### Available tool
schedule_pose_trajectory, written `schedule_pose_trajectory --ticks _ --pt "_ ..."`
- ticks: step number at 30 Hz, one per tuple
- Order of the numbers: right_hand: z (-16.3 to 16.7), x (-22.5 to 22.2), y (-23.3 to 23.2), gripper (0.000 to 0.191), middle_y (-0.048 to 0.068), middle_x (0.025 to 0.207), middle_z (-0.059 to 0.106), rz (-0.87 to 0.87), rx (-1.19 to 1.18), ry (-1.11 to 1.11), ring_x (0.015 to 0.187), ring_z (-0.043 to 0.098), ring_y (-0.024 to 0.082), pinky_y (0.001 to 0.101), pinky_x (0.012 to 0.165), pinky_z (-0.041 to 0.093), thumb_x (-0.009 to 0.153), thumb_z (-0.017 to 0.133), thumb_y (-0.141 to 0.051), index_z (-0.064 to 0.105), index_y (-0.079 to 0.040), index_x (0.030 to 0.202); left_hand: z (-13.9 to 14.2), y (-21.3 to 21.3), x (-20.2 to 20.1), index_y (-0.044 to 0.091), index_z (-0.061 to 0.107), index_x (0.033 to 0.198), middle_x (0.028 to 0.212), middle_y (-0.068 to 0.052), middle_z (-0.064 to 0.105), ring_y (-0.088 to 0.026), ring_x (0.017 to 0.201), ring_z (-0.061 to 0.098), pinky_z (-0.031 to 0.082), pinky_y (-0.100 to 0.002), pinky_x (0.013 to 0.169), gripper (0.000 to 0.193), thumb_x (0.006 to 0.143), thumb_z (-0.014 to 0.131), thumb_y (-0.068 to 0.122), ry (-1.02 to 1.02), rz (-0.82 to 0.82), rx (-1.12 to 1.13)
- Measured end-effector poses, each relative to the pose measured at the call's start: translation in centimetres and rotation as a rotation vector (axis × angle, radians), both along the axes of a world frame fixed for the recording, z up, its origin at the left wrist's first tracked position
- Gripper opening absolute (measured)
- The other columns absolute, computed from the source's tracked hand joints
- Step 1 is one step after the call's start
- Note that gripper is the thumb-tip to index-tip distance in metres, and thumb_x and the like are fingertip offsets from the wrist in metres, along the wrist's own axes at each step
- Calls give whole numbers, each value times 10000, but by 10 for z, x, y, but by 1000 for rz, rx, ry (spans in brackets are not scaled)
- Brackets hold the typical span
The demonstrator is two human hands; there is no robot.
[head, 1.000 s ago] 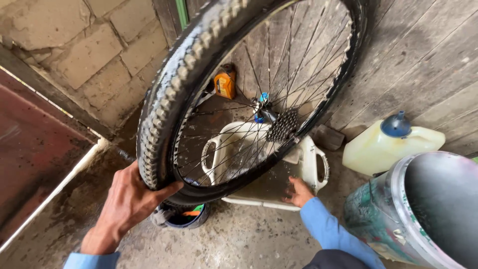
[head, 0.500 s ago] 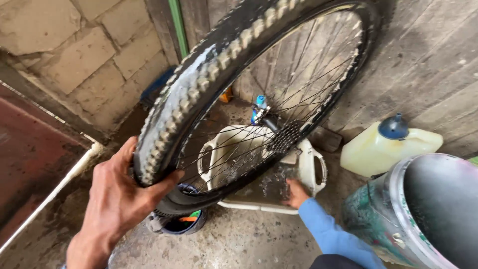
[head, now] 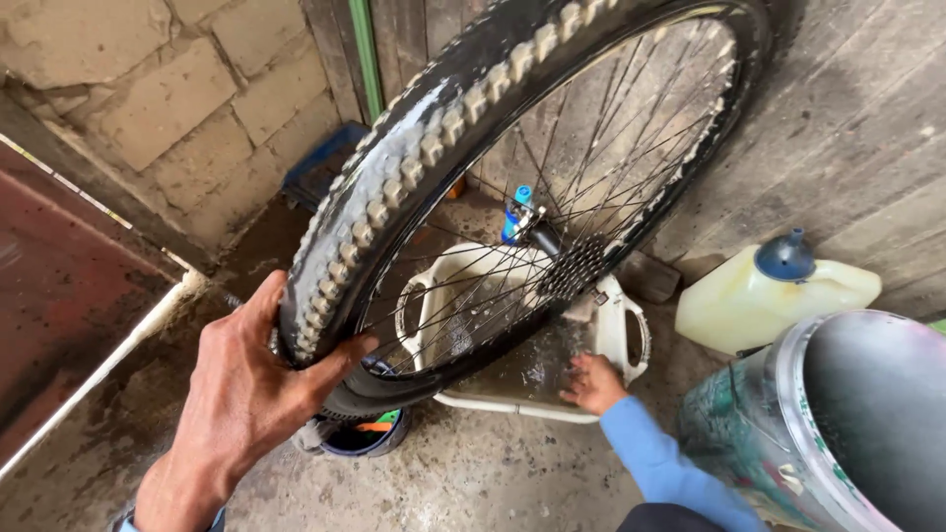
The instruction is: The person scrubs a bicycle wheel with a soapy cloth, focusing on the tire, rim, spokes, and cassette. They rotate the wheel to access different areas and rinse the cloth in a basin of water. The wheel is held over a white basin during the cleaning process.
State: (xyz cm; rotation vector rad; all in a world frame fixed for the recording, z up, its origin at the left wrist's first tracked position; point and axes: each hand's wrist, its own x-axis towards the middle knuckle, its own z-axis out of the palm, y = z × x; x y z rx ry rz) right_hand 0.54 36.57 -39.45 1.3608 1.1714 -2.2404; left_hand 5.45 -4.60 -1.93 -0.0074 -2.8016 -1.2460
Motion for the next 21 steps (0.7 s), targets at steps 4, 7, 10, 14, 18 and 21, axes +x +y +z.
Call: schedule_pose_trajectory --ticks 4,7,10,14,18,21 --pt "8 -13 2 459 312 1213 637 -160 -489 183 1069 645 453 580 942 524 1001 458 -275 564 122 1206 -9 -4 0 24 635 941 735 -109 758 -196 618 725 577 -377 615 428 703 868 293 54 -24 -1" --pt "41 -39 29 253 291 1249 615 50 -443 702 1154 669 424 548 1035 524 1017 507 -205 578 37 1021 -18 -1 4 0 582 1073 845 -125 761 -205 736 757 591 -368 661 533 731 874 288 231 -5 12" --pt "50 -43 41 200 163 1209 660 152 -486 701 1090 681 389 611 963 535 992 582 -229 602 -40 931 -28 7 11 -53 502 1217 996 -207 722 -281 874 735 576 -386 760 682 734 885 240 503 29 -12" --pt "20 -14 20 278 45 1232 591 221 5 241 1171 567 298 595 981 489 1008 616 -310 588 -169 1245 -37 16 10 -48 429 1364 1165 -242 696 -292 1035 730 596 -365 867 765 821 890 230 601 62 38" --pt "4 0 -6 469 121 1297 546 44 47 -37 1201 536 334 634 1020 436 1036 511 -344 477 -98 1434 -47 21 6 -32 431 1372 1127 -220 711 -258 978 732 615 -347 804 710 865 864 214 546 156 49" --pt "22 -15 -1 451 211 1219 639 -46 -380 199 1109 647 380 552 977 519 1027 457 -319 491 -18 1361 -56 28 5 -40 405 1427 1199 -245 660 -289 1063 697 598 -367 888 736 883 855 168 734 147 -10"
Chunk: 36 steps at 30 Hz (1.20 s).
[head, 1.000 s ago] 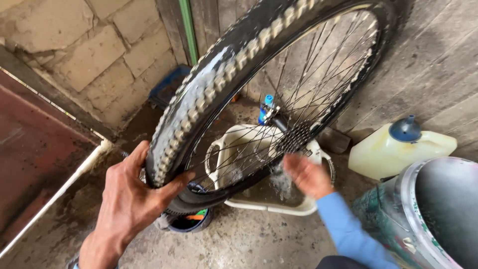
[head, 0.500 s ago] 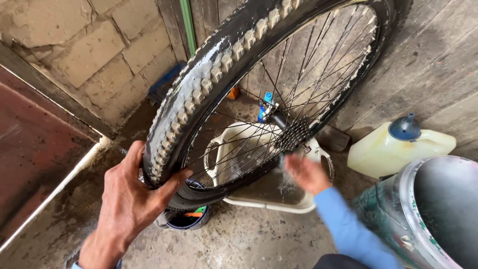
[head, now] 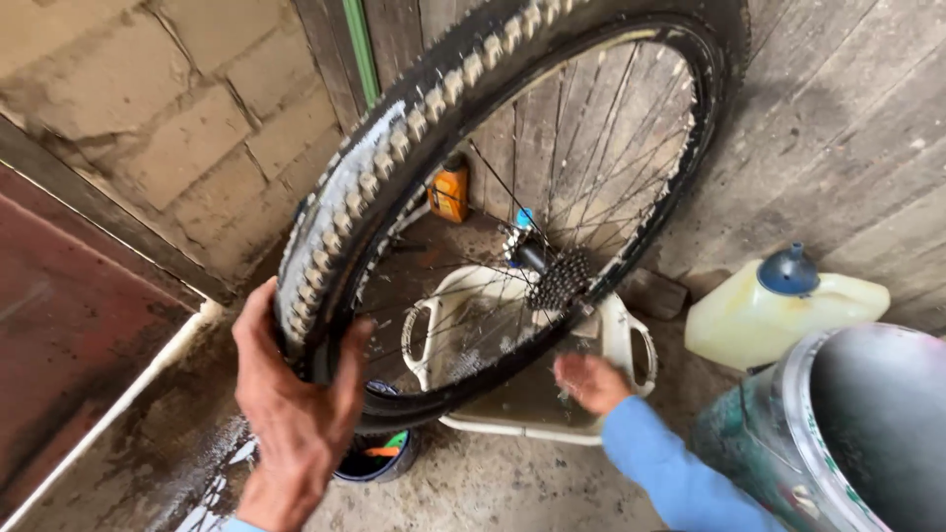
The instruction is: The person scrubs a bicycle wheel with a soapy cloth, focusing on the tire, rim, spokes, and cassette. They rotate the wheel to access different areas and rinse the cloth in a basin of water. The wheel is held over a white basin during the cleaning process.
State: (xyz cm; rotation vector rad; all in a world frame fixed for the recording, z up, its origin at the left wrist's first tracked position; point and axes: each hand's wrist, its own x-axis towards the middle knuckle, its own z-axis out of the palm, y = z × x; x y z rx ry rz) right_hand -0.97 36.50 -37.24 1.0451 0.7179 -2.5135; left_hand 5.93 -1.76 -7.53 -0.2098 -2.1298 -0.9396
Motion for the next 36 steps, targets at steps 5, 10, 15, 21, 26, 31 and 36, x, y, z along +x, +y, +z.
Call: schedule_pose_trajectory --ticks 5,10,15,21,26,31,36 --pt "39 -24 18 282 143 1130 698 4 308 333 1059 691 277 427 932 559 1022 507 -242 594 -41 1199 -8 2 -4 -45 360 1452 1190 -265 591 -335 1068 638 545 -398 915 861 808 891 168 124 121 -145" --pt "1 3 -11 388 120 1207 627 219 525 18 1060 636 288 487 907 554 975 601 -318 595 -101 1297 -27 -10 5 -10 388 1460 1183 -191 679 -273 1073 703 577 -373 926 832 815 865 208 -26 -69 176" --pt "-27 18 -40 322 177 1249 583 137 284 -190 1116 603 339 581 961 522 1031 538 -311 546 -78 1254 -60 -27 22 4 429 1344 1014 -183 727 -280 889 724 579 -386 801 794 726 890 191 -521 27 266" --pt "27 -24 7 201 189 1071 669 34 -38 510 1090 664 387 587 990 558 1045 562 -201 613 -25 1128 -22 -36 14 26 480 1351 1033 -153 762 -250 841 755 599 -364 742 743 747 858 237 -440 -158 222" --pt "18 -14 2 216 159 1036 684 171 282 188 1082 673 376 596 969 564 989 587 -235 638 -41 1070 45 -14 -5 14 506 1449 1227 -180 725 -245 1041 753 602 -346 861 779 789 865 223 -180 -256 13" --pt "-20 15 -38 276 211 1114 674 88 342 -257 1131 659 388 583 1003 541 988 568 -212 597 29 1119 69 2 -8 43 524 1451 1265 -176 722 -227 1098 733 588 -342 905 746 807 870 193 -174 -259 36" --pt "23 -1 -4 340 262 1192 665 73 -125 383 1180 645 400 569 1037 519 988 549 -190 557 99 1167 69 2 -9 45 514 1462 1269 -170 722 -216 1116 721 587 -337 909 747 815 866 169 -170 -276 75"
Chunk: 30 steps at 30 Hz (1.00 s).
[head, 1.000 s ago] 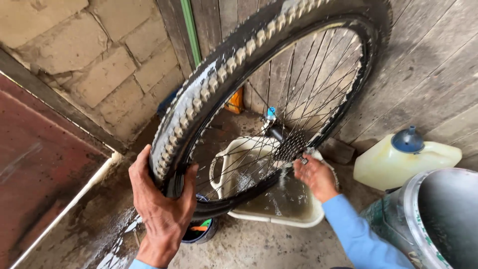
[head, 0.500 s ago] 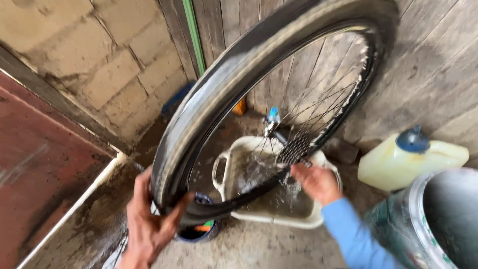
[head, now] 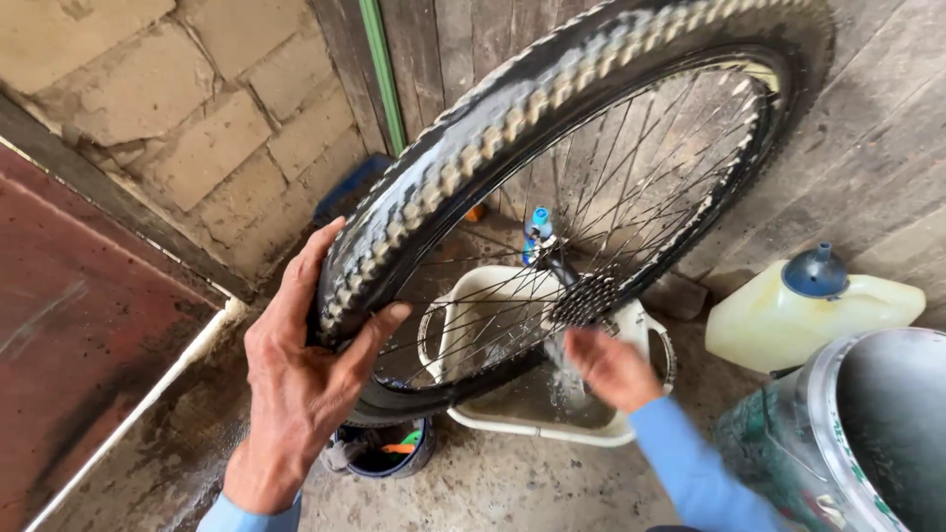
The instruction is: The person scrubs a bicycle wheel with a soapy cloth, focusing on the tire, rim, spokes, and cassette. They rotate the wheel to access different areas and rinse the cloth in a basin of water. The wheel is held over a white basin during the cleaning process.
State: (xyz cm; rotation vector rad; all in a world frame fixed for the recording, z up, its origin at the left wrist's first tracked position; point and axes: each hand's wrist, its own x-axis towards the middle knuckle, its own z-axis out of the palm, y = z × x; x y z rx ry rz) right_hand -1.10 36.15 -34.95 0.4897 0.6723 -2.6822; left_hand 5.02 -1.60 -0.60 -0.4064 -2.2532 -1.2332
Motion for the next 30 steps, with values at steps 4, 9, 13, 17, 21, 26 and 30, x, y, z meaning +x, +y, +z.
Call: schedule_pose_trajectory --ticks 4,9,13,17,21,26,30 --pt "22 -3 19 373 241 1260 641 -2 186 -81 1233 619 398 602 1053 500 975 549 -222 540 66 1211 -5 2 1 45 508 1476 1268 -176 720 -227 1119 722 577 -339 934 748 833 872 155 31 11 -7" --pt "-26 16 -4 418 122 1457 483 -8 595 -498 1341 460 337 635 1094 412 1011 546 -289 539 -103 1385 -27 -7 3 21 500 1470 1275 -204 707 -265 1124 731 578 -359 914 795 802 888 209 78 54 -65" --pt "-36 5 -10 414 254 1418 506 -102 83 -486 1302 487 423 637 1058 447 1029 531 -275 505 29 1308 -54 -27 -1 18 523 1356 1062 -156 767 -239 931 784 593 -359 771 776 743 905 304 -112 76 -52" --pt "-15 -26 22 322 230 1236 629 -124 78 190 1216 562 428 577 1068 505 1029 496 -207 601 61 1174 -82 -40 1 -1 597 1169 854 -146 794 -233 731 805 633 -368 656 677 662 921 309 -397 173 -60" --pt "-17 -23 24 247 141 1016 666 -87 186 -96 1034 604 389 606 910 529 991 514 -290 617 -71 1044 -99 -45 -1 24 678 1203 873 -125 804 -205 653 773 612 -361 626 613 712 869 338 -342 65 12" --pt "-44 4 -22 233 119 1125 589 -107 445 -578 1092 558 340 622 993 501 1011 542 -266 560 -79 1150 -97 -51 -11 32 706 1144 731 -131 773 -201 519 726 572 -401 564 580 716 878 383 -492 201 -17" --pt "-14 -15 10 284 298 1306 633 -237 -13 15 1209 647 442 506 1036 533 971 491 -85 564 123 1149 -101 -57 -13 39 712 1120 752 -101 784 -203 580 740 585 -398 598 583 714 858 432 -460 201 -33"
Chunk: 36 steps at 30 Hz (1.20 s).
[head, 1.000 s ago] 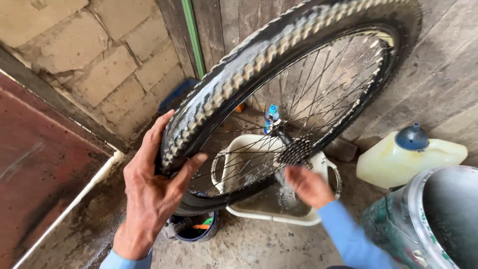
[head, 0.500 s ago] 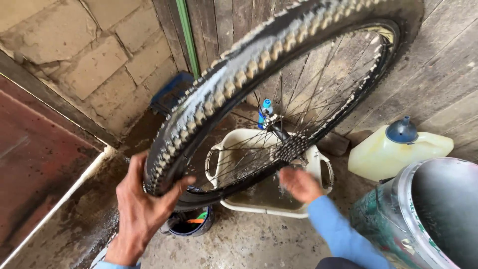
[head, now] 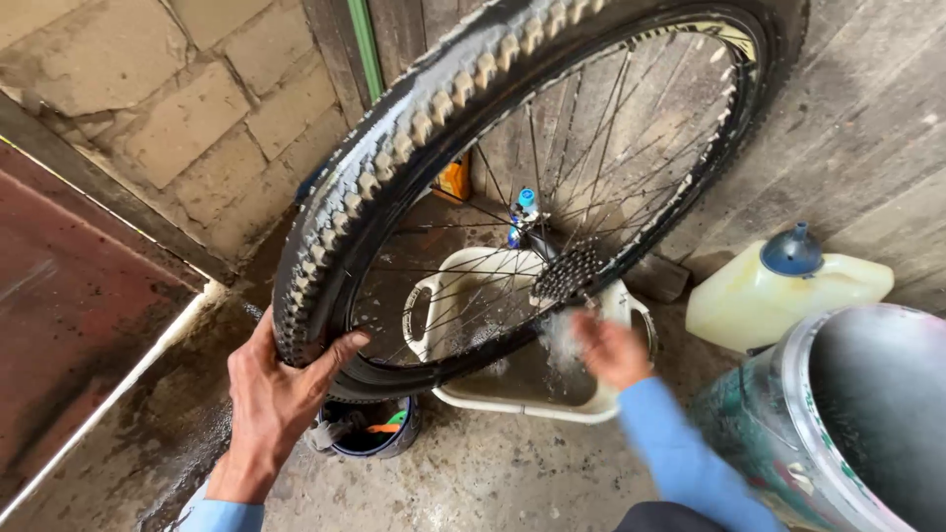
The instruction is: The person scrubs a bicycle wheel with a soapy cloth, focusing on the tire, rim, spokes, and cassette. They rotate the wheel to access different areas and rinse the cloth in a basin of water. The wheel is held over a white basin during the cleaning process.
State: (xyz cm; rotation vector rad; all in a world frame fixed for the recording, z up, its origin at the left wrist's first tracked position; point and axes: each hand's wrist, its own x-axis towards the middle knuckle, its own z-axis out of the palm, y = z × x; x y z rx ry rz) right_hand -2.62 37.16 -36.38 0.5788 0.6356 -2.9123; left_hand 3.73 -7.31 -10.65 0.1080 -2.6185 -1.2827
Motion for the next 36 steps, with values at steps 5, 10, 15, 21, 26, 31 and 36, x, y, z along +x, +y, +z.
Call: schedule_pose_trajectory --ticks 5,10,15,21,26,31,36 --pt "20 -19 34 335 234 1198 645 -92 154 13 1150 626 412 596 1041 513 1005 468 -205 615 24 1200 -28 -8 0 48 722 1021 816 -91 796 -206 666 774 592 -402 664 550 668 871 442 13 -60 9" --pt "-28 22 -27 409 104 1419 556 139 331 -519 1271 531 380 659 1087 395 951 539 -307 500 -149 1327 -36 -13 4 51 723 989 870 -111 777 -227 696 766 601 -422 681 596 676 876 534 -218 -101 -62" --pt "-43 30 -46 469 97 1436 507 200 491 -620 1279 491 315 669 1087 393 977 574 -416 522 -149 1359 24 -10 9 37 727 1124 941 -126 791 -201 712 784 583 -396 605 678 686 812 548 132 -161 -78" --pt "-31 29 -41 420 132 1414 513 112 537 -719 1249 524 345 630 1037 459 996 592 -332 528 -117 1351 96 21 -6 56 749 1121 842 -105 794 -207 611 731 558 -380 548 602 723 855 496 3 -123 -252" --pt "-4 26 -28 352 213 1238 657 218 -9 -19 1135 660 354 515 1014 544 1010 527 -197 565 45 1263 115 30 10 7 758 961 689 -125 762 -168 556 705 540 -342 552 511 668 931 388 165 -78 -214" --pt "9 19 0 315 167 1157 676 161 240 -41 1069 659 362 589 961 554 1005 597 -250 637 -10 1205 107 48 5 -9 663 842 668 -115 705 -159 598 605 503 -341 538 461 739 931 353 215 -49 -129" --pt "-28 32 -12 289 123 1178 537 224 543 -677 1131 518 345 643 1046 473 1006 605 -244 571 -117 1263 83 47 8 17 591 879 665 -79 661 -139 584 606 508 -338 525 519 764 921 401 223 -19 -110"
